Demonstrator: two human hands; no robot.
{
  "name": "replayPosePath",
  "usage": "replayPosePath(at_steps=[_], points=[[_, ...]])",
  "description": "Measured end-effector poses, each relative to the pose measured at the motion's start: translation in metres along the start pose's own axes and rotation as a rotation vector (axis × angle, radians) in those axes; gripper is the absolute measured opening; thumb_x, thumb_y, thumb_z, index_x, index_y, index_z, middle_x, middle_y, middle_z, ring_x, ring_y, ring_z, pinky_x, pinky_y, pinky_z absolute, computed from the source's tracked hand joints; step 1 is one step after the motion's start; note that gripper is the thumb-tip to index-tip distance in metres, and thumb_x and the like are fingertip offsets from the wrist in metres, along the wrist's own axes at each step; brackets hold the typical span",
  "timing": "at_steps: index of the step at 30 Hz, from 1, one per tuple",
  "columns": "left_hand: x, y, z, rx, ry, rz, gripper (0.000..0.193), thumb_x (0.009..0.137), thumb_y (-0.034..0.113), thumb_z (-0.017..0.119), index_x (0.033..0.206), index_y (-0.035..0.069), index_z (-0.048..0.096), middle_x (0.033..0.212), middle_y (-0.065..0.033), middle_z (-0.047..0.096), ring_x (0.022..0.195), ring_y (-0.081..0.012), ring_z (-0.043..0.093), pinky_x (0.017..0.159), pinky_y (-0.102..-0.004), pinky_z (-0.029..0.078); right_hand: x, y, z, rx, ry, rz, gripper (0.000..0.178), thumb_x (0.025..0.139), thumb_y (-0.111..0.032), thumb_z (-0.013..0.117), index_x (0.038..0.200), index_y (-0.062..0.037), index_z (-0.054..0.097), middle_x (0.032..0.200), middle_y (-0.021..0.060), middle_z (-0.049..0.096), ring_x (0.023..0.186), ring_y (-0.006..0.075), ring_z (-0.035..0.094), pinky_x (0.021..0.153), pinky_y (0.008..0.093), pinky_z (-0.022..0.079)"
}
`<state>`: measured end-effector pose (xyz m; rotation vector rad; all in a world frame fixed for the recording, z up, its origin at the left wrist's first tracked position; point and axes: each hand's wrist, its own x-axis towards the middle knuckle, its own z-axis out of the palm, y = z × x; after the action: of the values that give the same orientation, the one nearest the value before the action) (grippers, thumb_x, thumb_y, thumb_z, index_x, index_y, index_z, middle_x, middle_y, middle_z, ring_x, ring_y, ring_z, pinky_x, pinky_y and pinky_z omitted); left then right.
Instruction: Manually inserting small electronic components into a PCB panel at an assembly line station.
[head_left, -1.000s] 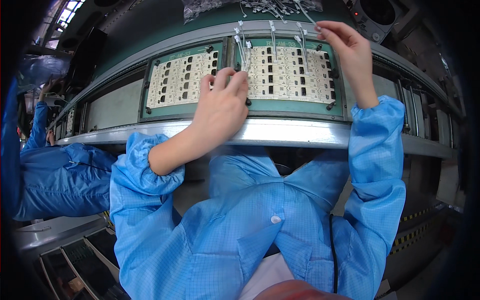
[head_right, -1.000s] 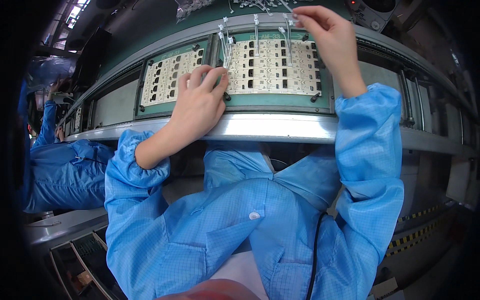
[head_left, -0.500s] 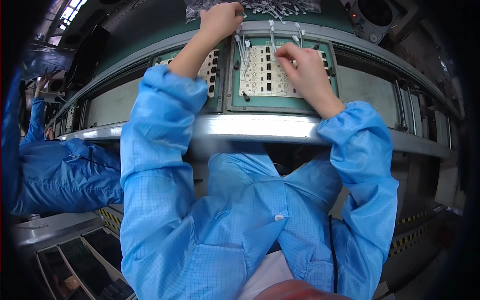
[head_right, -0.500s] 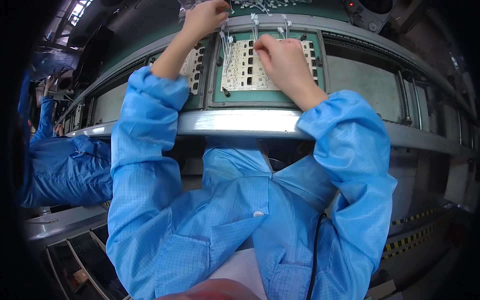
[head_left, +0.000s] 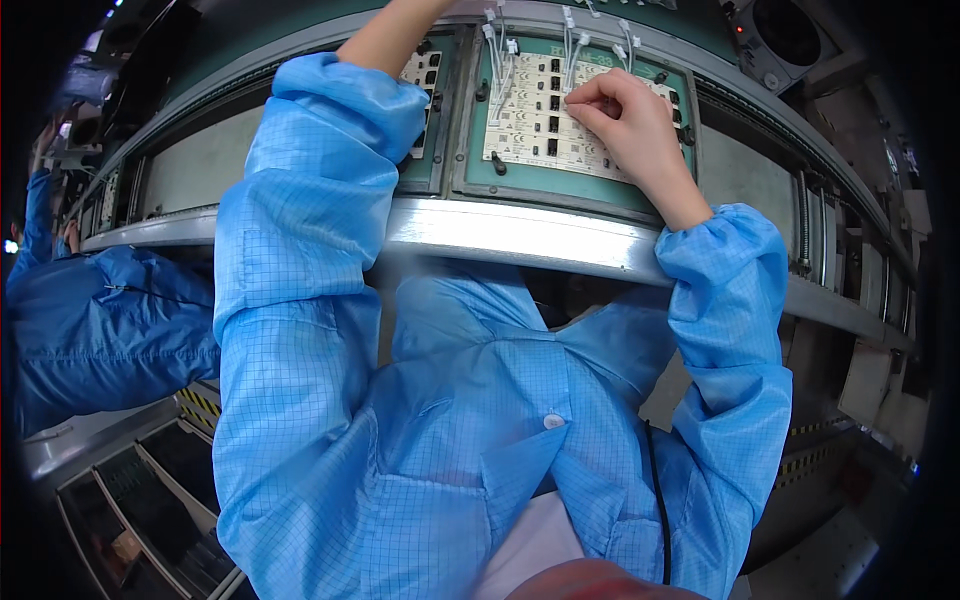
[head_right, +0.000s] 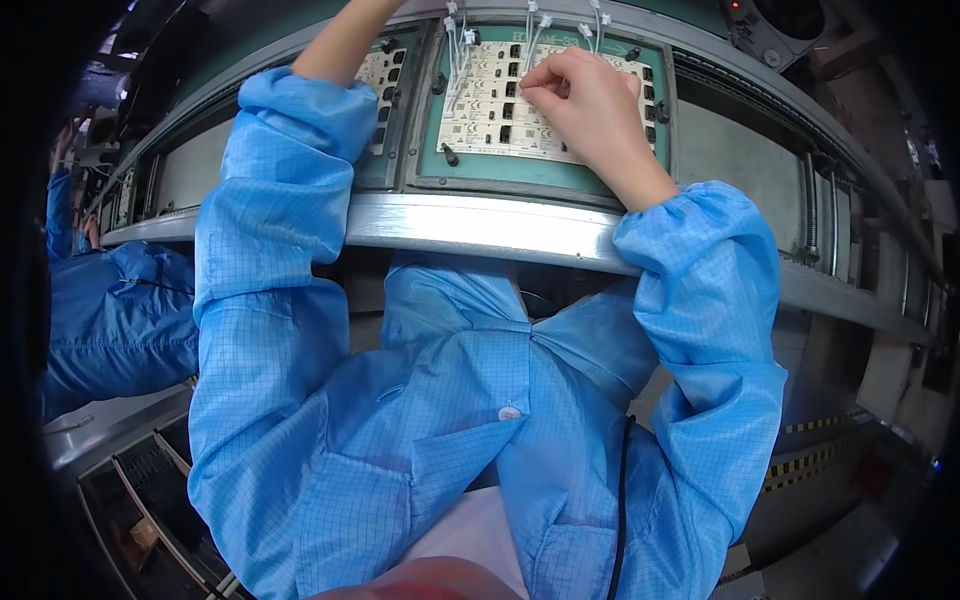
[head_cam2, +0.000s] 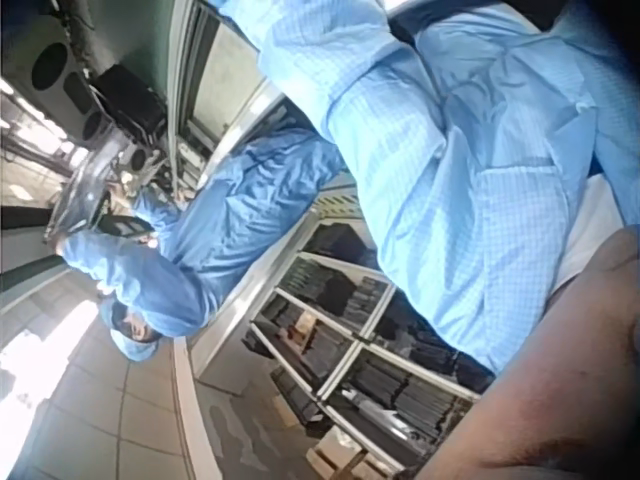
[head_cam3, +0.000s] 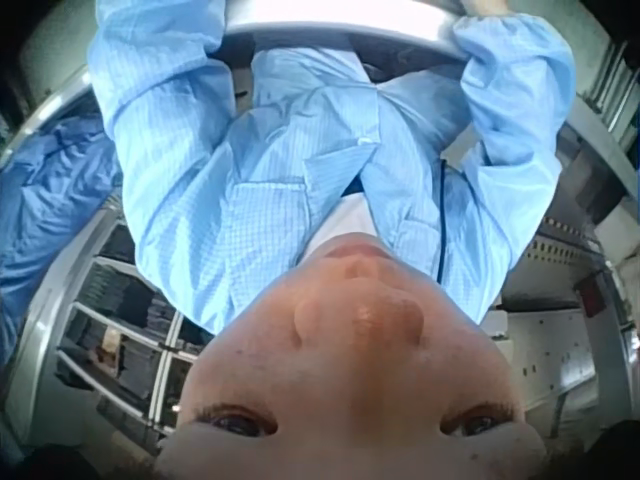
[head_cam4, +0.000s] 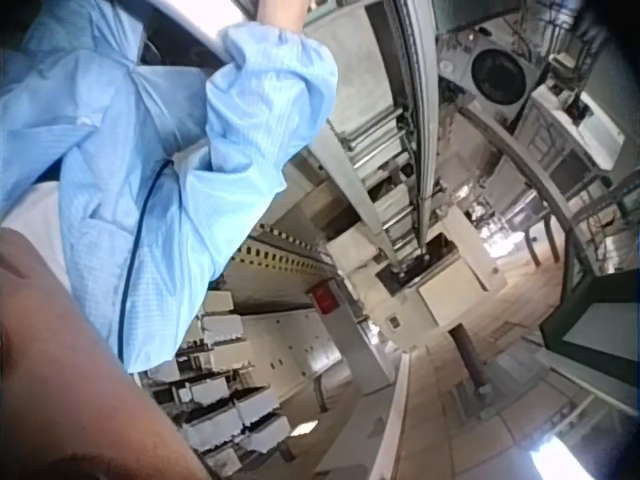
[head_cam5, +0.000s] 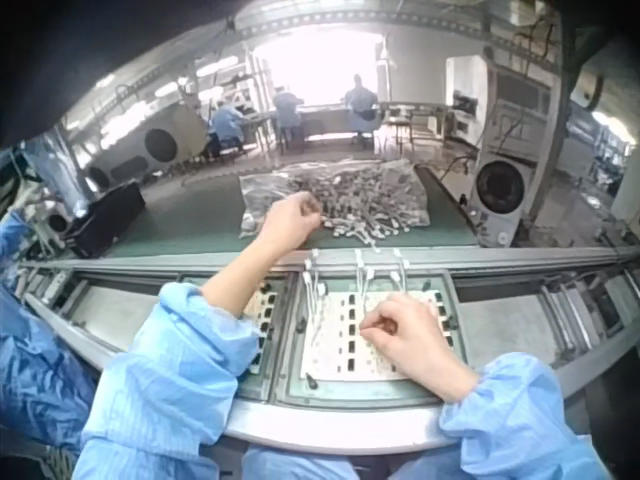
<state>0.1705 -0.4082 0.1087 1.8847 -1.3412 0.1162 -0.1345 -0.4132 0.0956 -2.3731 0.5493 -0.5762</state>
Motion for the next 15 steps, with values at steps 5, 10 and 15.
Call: replayPosePath(at_steps=[5, 10, 15], points=[[0.005, 0.014, -0.042, -0.872, -0.209, -0.296, 0.012, 0.094, 0.012, 0.065, 0.103, 0.003, 0.066, 0.097, -0.0108, 0.076, 0.090, -0.0190, 0.074, 0.078, -0.0282, 0.056, 0.000, -0.001, -0.005, -0.048, -0.026, -0.044, 0.012, 0.088, -0.011, 0.076, 0.097, -0.0031, 0.076, 0.088, 0.0029, 0.066, 0.075, 0.0113, 0.061, 0.069, 0.0275, 0.050], [-0.060, 0.055, -0.088, -0.662, -0.286, -0.171, 0.010, 0.095, 0.009, 0.069, 0.100, 0.003, 0.063, 0.099, -0.0128, 0.075, 0.087, -0.0142, 0.070, 0.075, -0.0257, 0.055, 0.000, -0.013, -0.010, -0.182, -0.019, -0.137, 0.011, 0.090, -0.015, 0.072, 0.097, -0.0089, 0.078, 0.083, 0.0029, 0.062, 0.080, 0.0161, 0.059, 0.088, 0.0331, 0.041], [-0.134, 0.068, -0.120, -0.233, -0.323, 0.024, 0.016, 0.096, 0.016, 0.069, 0.107, 0.005, 0.067, 0.093, -0.0052, 0.076, 0.090, -0.0221, 0.073, 0.082, -0.0348, 0.055, -0.014, -0.017, -0.019, -0.301, -0.040, -0.279, 0.014, 0.091, -0.016, 0.070, 0.101, -0.0115, 0.078, 0.090, 0.0030, 0.062, 0.090, 0.0197, 0.058, 0.097, 0.0355, 0.032]])
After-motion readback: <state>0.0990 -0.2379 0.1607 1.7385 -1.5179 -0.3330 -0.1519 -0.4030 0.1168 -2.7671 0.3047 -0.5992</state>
